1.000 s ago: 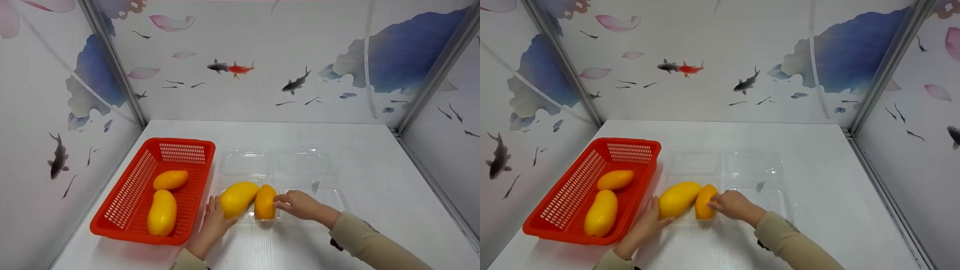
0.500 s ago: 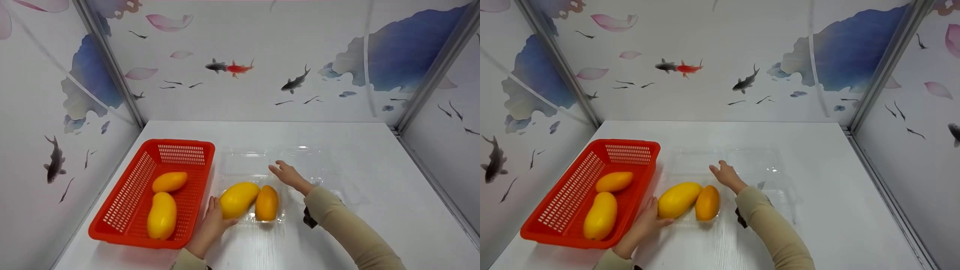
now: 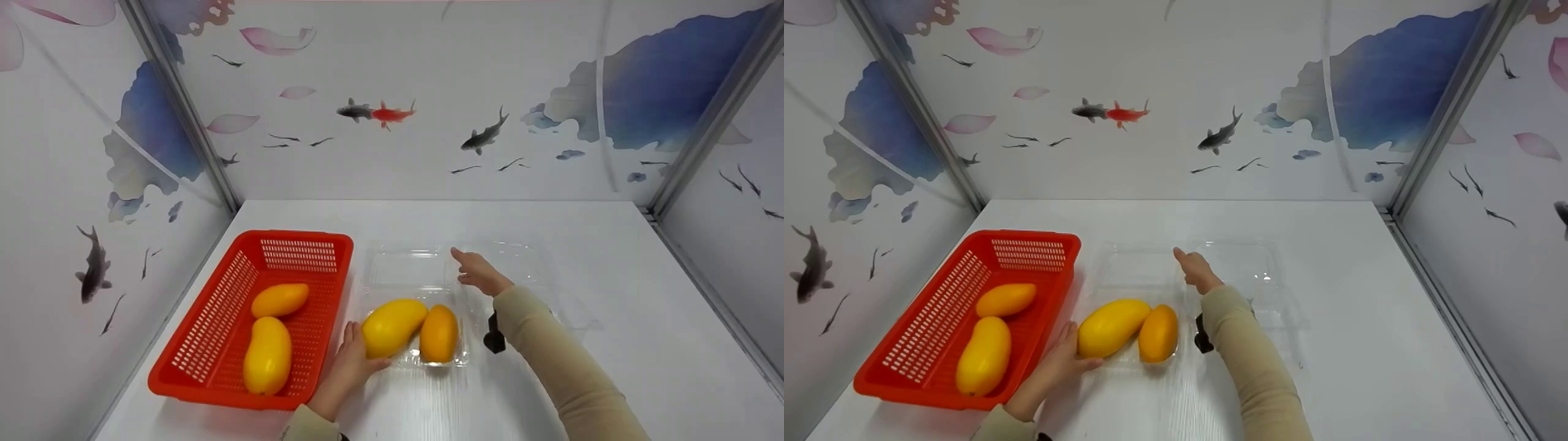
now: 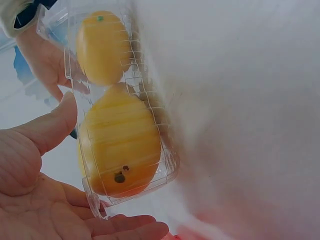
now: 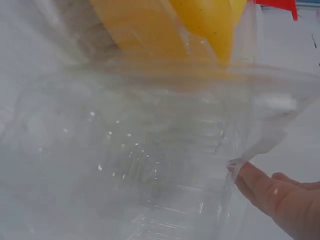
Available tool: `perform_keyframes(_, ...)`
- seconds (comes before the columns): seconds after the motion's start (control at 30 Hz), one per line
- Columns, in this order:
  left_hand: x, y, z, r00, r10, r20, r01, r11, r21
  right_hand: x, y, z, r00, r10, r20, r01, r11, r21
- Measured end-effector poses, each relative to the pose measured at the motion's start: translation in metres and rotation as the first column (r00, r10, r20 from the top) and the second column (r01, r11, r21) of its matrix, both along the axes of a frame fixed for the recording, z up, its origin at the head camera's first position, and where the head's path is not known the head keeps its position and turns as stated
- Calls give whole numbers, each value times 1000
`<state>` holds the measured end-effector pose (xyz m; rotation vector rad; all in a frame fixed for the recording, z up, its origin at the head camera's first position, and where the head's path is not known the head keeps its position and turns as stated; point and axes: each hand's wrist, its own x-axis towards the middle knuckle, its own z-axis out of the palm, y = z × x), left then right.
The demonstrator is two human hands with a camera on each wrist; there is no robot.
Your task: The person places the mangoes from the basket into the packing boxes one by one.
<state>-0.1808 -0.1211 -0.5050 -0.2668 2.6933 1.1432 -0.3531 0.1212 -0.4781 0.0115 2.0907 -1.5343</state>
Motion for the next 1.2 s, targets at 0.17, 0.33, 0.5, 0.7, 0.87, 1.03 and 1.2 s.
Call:
perform_keyframes(0.17, -2, 0, 0, 1000, 14, 28, -14, 1000, -2, -1, 3, -3, 998, -61, 4, 61, 996, -66)
perform_keyframes(0.33, -2, 0, 0, 1000, 15, -13, -15, 1000, 5, 2, 5, -6, 993, -120, -5, 117, 981, -156)
perform_keyframes(0.5, 0, 2, 0, 999, 38, -14, -38, 999, 8, 6, 8, -9, 985, -172, 4, 168, 955, -243)
perform_keyframes(0.7, 0, 4, 1, 998, 56, -1, -56, 998, 4, 11, 13, -11, 982, -184, -39, 158, 919, -362)
perform_keyframes(0.87, 0, 2, 0, 999, 54, 4, -54, 998, 11, 18, 17, -7, 981, -170, -91, 127, 927, -354)
perform_keyframes(1.03, 3, -1, -2, 998, 68, -17, -68, 998, 4, 34, 17, 2, 978, -153, -144, 105, 950, -293)
perform_keyframes(1.2, 8, -4, -2, 998, 58, -33, -57, 998, 34, 61, 15, 9, 971, -182, -153, 133, 950, -283)
